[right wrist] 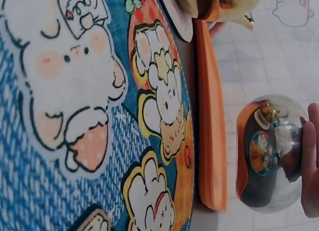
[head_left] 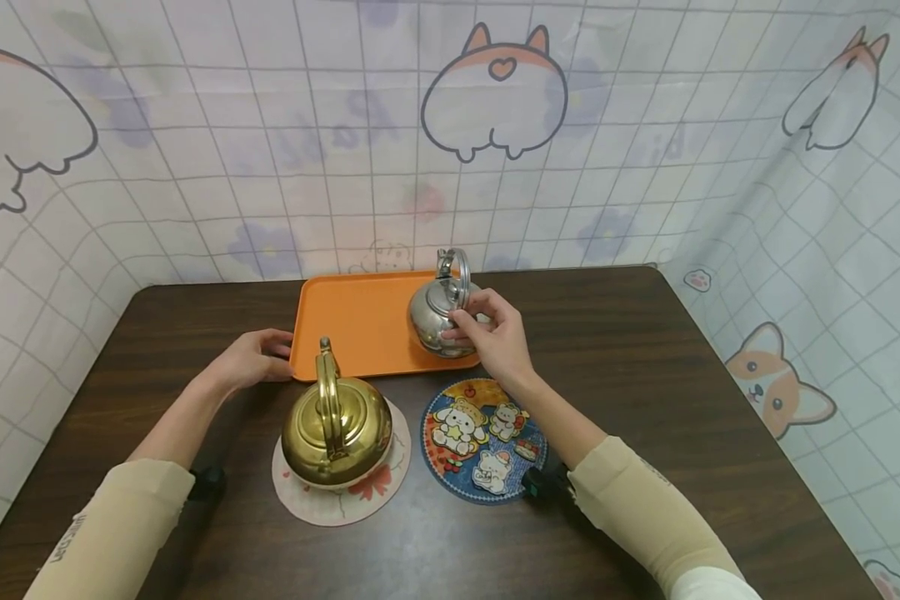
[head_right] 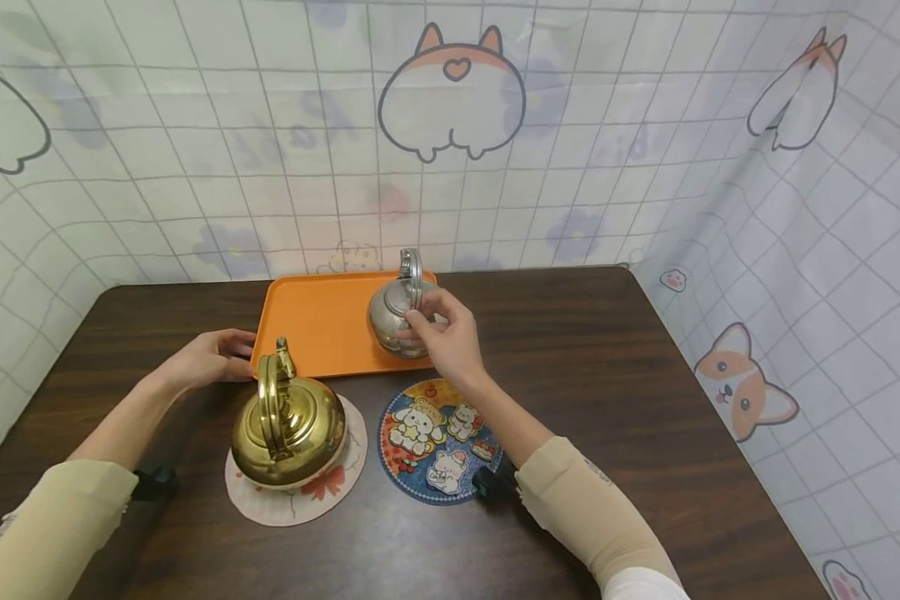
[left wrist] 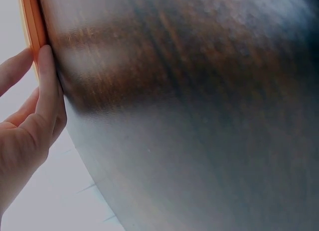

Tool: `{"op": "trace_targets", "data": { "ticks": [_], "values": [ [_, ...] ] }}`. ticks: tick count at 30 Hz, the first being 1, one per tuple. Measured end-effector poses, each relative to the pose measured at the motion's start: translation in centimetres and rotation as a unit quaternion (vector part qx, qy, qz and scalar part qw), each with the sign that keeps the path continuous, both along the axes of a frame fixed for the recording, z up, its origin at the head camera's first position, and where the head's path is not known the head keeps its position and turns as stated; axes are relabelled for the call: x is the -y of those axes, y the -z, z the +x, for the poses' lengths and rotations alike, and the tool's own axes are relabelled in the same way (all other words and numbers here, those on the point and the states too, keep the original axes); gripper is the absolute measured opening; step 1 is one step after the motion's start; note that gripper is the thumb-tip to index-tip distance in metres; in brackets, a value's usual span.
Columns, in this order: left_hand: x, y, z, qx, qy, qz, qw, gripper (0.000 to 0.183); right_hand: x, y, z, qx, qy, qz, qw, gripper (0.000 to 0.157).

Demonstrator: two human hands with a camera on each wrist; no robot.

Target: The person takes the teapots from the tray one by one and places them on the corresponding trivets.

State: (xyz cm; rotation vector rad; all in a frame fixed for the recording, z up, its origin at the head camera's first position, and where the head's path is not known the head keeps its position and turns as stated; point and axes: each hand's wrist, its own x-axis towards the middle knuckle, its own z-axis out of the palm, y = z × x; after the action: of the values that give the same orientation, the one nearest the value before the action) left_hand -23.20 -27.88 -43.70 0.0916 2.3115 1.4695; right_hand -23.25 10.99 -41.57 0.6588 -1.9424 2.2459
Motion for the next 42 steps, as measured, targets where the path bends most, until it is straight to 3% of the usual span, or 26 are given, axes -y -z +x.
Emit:
{"op": "trace_targets", "data": {
  "ticks": [29,42],
  "values": [
    [0.0,0.0,0.0,-0.002,-0.004,0.007,1.0000,0.067,-1.8,-1.5,3.1,-0.020,0.027,0.028,0.999,0.014],
    [-0.1,0.0,0.1,-0.004,-0.005,0.009,0.9999,0.067,-2.7,-1.1,4.4,-0.034,0.029,0.016,0.999,0.012]
  ]
}}
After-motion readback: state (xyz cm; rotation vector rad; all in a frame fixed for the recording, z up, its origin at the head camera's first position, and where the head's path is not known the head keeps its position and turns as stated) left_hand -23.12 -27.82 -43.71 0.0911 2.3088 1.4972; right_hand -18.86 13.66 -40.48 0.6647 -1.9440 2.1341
